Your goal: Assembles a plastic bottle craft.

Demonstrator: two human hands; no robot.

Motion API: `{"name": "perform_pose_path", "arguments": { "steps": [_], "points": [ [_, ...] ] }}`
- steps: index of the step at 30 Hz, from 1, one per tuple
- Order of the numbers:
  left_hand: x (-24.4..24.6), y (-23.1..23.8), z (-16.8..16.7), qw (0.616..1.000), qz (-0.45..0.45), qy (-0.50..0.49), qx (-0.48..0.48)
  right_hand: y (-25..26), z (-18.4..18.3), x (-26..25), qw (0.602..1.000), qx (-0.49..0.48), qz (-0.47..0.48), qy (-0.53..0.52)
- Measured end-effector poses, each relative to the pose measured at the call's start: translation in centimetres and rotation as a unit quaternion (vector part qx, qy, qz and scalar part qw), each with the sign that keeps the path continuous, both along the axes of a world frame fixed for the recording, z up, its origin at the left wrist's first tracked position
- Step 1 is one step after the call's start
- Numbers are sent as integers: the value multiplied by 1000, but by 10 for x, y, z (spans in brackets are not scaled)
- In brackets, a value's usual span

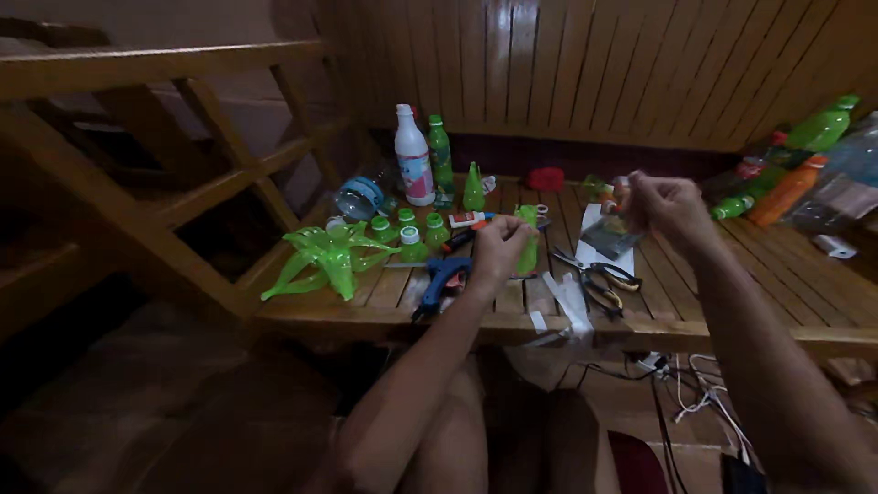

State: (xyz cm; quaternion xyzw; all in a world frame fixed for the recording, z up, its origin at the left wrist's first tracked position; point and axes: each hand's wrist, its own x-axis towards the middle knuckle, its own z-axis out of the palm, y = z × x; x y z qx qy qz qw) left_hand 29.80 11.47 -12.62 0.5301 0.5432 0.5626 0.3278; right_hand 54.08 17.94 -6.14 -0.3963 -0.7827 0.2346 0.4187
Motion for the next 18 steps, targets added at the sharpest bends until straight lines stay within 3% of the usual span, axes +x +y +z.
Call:
{"name": "perform_pose_path", "arguments": {
  "steps": [3, 7, 10, 18],
  "points": [
    [0, -11, 7, 1000, -12, 16, -6, -1, -34, 18, 969, -80, -46, -230],
    [2, -25, 14, 1000, -11, 9, 8, 3, -81, 20, 923, -63, -30, -378],
    [0, -28, -9, 1000, -17, 6, 16, 15, -106, 13, 897, -71, -19, -436],
    [1, -36, -25, 998, -19, -60, 1, 25, -100, -4, 866, -135, -81, -475]
  ]
}}
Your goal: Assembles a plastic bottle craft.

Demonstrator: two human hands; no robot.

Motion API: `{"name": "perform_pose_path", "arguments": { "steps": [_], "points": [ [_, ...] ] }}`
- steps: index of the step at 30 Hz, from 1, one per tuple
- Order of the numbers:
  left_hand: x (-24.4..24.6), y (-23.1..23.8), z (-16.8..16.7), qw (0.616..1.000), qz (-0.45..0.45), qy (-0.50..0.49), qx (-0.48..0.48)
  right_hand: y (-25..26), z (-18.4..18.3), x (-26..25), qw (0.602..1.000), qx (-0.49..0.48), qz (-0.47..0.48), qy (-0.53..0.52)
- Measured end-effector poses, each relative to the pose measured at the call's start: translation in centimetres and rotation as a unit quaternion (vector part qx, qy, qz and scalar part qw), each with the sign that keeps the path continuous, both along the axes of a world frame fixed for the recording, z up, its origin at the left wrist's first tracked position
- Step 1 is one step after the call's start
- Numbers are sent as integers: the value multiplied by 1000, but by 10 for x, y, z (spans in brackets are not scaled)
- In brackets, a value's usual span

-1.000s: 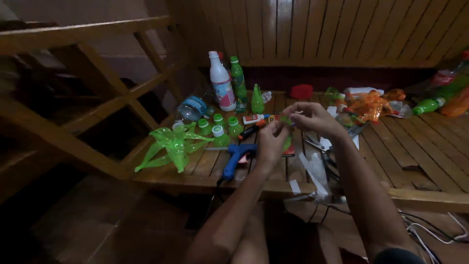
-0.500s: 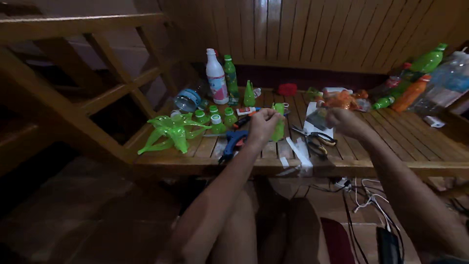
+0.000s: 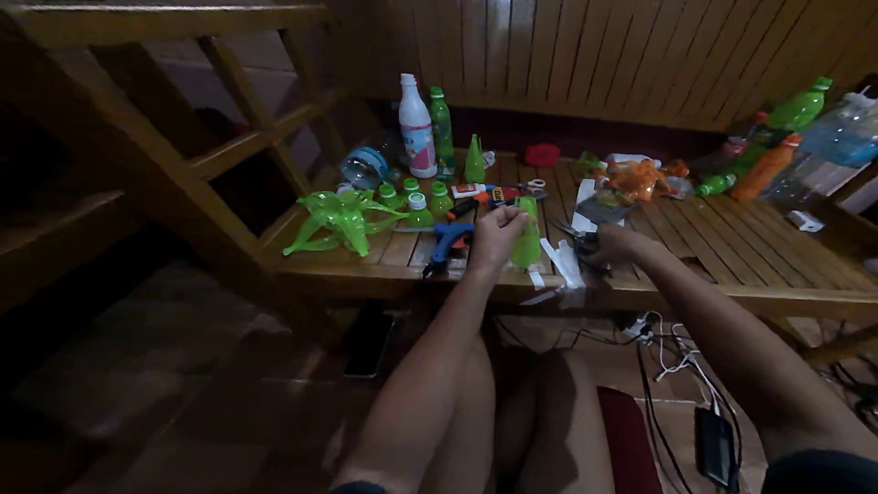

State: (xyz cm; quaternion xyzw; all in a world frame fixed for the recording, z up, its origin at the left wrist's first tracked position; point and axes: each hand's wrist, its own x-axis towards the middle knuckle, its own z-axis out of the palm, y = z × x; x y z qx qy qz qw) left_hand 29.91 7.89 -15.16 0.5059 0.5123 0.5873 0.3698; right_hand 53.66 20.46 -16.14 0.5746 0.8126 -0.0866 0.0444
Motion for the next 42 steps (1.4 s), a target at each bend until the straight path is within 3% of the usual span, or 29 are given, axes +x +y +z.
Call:
{"name": "perform_pose_path", "arguments": {
  "steps": [4, 7, 9, 11, 13, 14, 16, 21, 25, 27, 31, 35, 42],
  "points": [
    [-2, -1, 3, 1000, -1, -18, -5, -15, 23, 13, 997, -57, -19, 42],
    [-6, 0, 1, 1000, -4, -26, -1, -24, 27, 45, 972, -96, -45, 210],
    [-6, 1, 1, 999, 0, -35, 1, -37, 26, 61, 919, -121, -62, 370],
    [-6, 3, 2, 999, -3, -44, 0, -54, 22, 63, 837, -131, -71, 526],
    [-4, 3, 2, 999, -7, -52, 4, -71, 14, 50, 774, -126, -60, 617],
    [-2, 2, 3, 998, -9, -58, 6, -79, 7, 43, 762, -120, -32, 635],
    [0, 0, 3, 998, -15, -61, 11, -100, -5, 24, 764, -97, 22, 637],
    [6, -3, 3, 997, -32, -67, 29, -138, -31, -13, 842, -56, 82, 530],
    [9, -7, 5, 998, -17, -58, 32, -138, -39, -24, 851, -48, 86, 516],
    [9, -8, 5, 998, -18, -56, 31, -135, -40, -28, 836, -29, 70, 543],
    [12, -10, 7, 998, -24, -42, 29, -134, -21, -40, 762, 24, 16, 647],
    [18, -15, 9, 999, -27, 13, 33, -129, 3, -48, 707, 67, 40, 703],
    [26, -27, 7, 994, -9, 80, 75, -121, 20, -66, 694, 93, 99, 707]
  ]
}}
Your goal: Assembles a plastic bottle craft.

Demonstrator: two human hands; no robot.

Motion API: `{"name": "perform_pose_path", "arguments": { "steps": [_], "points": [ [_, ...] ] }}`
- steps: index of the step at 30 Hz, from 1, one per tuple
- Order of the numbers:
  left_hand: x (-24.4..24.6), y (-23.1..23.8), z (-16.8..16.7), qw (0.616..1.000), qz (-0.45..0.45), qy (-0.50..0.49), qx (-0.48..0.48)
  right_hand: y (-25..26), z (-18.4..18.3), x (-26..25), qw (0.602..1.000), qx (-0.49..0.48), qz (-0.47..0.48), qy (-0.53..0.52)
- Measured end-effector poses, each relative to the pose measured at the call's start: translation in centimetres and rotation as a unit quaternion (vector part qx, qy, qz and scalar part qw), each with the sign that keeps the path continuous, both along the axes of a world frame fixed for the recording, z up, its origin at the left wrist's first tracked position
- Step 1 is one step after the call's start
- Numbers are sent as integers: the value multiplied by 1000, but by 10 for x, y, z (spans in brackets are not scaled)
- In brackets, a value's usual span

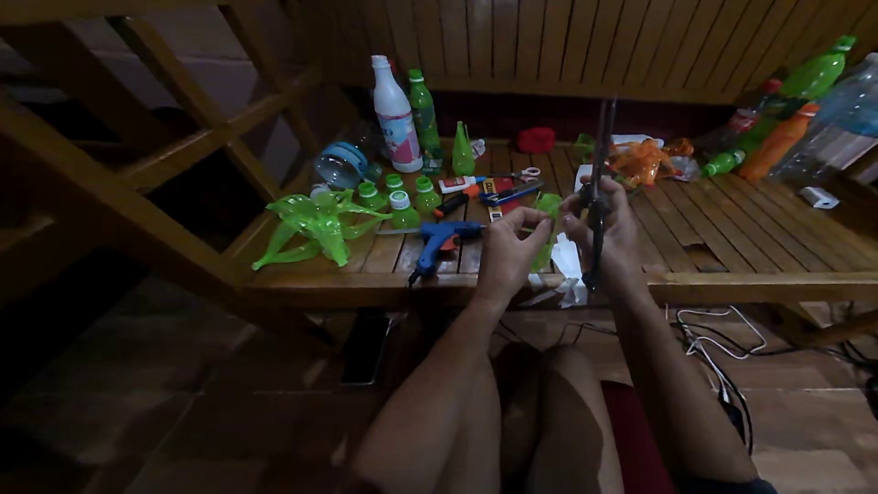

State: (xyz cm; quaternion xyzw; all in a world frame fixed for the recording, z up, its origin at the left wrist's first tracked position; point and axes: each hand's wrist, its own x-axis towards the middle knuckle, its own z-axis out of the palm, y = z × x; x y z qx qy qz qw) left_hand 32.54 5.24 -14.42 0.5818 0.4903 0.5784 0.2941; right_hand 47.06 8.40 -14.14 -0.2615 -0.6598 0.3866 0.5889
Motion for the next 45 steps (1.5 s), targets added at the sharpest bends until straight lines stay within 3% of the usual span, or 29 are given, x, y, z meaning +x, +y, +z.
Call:
{"name": "perform_pose_path", "arguments": {
  "steps": [9, 45],
  "points": [
    [2, -1, 2, 1000, 2, -7, 11, 13, -1, -1, 999, -1, 36, 10],
    [18, -8, 1, 998, 30, 17, 52, 7, 8, 6, 995, 91, 28, -28]
  ]
}}
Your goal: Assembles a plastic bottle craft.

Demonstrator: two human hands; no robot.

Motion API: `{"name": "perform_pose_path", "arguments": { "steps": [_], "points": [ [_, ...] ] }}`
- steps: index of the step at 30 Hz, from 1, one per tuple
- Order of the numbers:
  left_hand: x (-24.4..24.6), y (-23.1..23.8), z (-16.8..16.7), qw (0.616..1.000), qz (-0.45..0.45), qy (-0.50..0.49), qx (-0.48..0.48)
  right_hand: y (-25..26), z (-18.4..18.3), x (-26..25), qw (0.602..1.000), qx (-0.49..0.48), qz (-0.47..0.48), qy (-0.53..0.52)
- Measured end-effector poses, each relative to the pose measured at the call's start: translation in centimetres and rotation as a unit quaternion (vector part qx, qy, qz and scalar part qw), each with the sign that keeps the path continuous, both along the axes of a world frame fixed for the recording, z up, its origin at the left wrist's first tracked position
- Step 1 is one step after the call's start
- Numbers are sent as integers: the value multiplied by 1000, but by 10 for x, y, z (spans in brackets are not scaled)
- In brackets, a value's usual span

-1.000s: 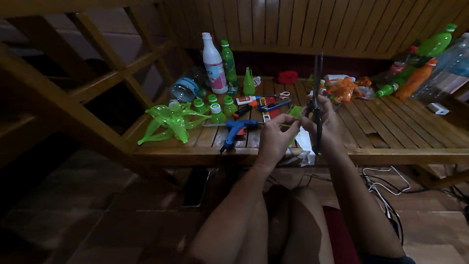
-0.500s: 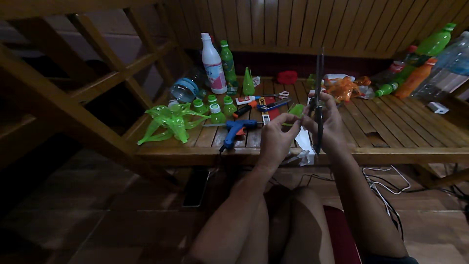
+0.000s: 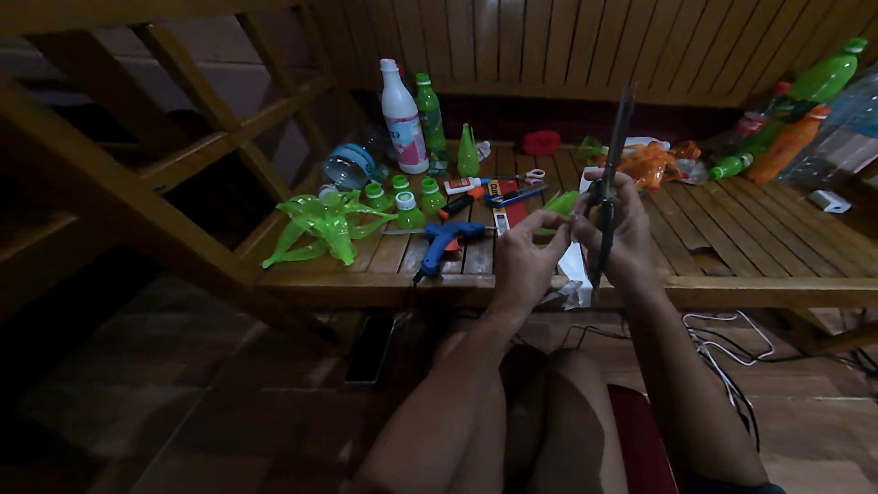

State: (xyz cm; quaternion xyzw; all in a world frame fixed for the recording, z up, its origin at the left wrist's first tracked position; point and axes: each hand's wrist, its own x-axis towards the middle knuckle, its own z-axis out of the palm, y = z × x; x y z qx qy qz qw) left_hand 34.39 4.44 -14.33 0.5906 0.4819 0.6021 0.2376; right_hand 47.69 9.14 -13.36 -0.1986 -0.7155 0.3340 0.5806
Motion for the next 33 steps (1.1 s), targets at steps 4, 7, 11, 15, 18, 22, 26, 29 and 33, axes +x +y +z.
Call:
{"name": "perform_pose_path", "arguments": {
  "steps": [4, 7, 11, 15, 18, 22, 26, 29, 33],
  "points": [
    [1, 1, -1, 1000, -4, 1, 4, 3, 0, 0, 1000, -5, 4, 7],
    [1, 2, -1, 1000, -3, 2, -1, 2, 1, 0, 1000, -14, -3, 3],
    [1, 2, 0, 1000, -4, 1, -10, 3, -1, 0, 1000, -8, 1, 7],
    [-1, 3, -2, 1000, -7, 6, -17, 7, -1, 1, 1000, -12, 5, -12],
    [-4, 4, -2, 1000, -6, 8, -17, 8, 5, 8, 997, -24, 10, -71],
    [-5, 2, 1, 1000, -16, -2, -27, 14, 5, 14, 996, -44, 8, -77],
    [-10, 8, -3, 999, -8, 7, -31, 18, 8, 17, 996, -60, 34, -62],
    [-17, 10, -4, 999, -17, -19, -48, 21, 21, 23, 998, -42, 30, -20],
    [-21, 11, 2, 989, -28, -117, -88, -1, 10, 34, 995, -87, 27, -51]
  ]
}}
